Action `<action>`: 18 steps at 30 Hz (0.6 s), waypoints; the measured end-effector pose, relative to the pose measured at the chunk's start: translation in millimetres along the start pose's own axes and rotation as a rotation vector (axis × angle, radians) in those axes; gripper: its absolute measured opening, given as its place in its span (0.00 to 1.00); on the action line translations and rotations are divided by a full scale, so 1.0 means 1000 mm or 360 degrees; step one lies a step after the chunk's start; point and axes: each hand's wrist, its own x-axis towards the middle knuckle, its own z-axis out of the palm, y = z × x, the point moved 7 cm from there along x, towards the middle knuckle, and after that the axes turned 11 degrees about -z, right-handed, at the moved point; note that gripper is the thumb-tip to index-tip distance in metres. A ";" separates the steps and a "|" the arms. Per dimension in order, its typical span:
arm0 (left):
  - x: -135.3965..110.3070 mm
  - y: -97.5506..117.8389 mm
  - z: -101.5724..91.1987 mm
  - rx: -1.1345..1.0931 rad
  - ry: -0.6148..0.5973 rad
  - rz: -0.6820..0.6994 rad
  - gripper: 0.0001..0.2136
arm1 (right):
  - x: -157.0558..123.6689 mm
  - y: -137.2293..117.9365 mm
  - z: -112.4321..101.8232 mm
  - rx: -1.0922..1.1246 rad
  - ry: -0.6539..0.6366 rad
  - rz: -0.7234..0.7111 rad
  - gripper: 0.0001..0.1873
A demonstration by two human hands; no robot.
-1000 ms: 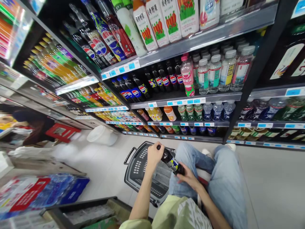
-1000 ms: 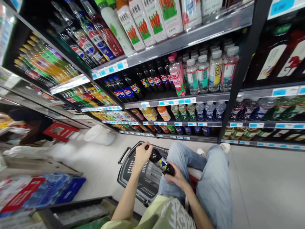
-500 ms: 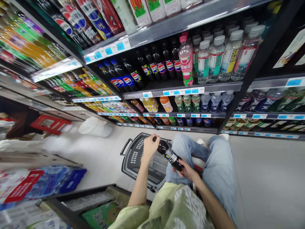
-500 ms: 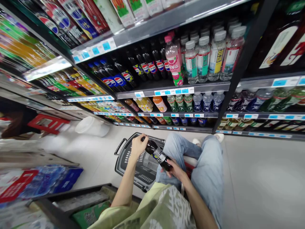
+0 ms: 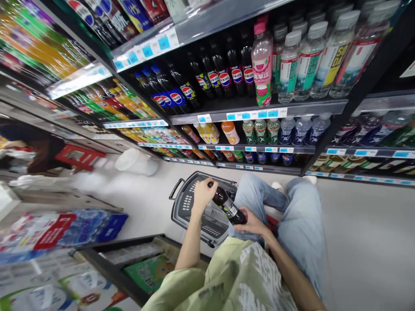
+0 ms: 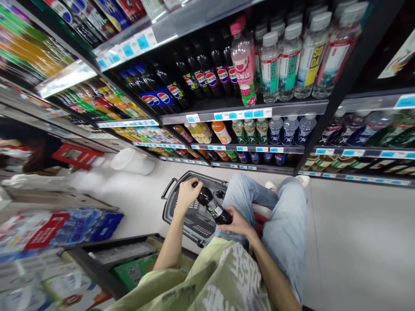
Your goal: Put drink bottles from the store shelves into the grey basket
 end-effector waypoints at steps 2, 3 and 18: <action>0.000 0.002 0.003 0.0048 -0.0018 0.0040 0.12 | -0.002 -0.001 0.000 -0.0012 -0.0002 0.0023 0.32; 0.001 0.004 0.004 0.0069 -0.0022 0.0059 0.12 | -0.002 -0.001 0.000 -0.0011 0.0005 0.0029 0.32; 0.002 0.009 0.006 0.0158 -0.0056 0.0084 0.13 | -0.004 -0.001 -0.002 -0.0047 0.0007 0.0016 0.30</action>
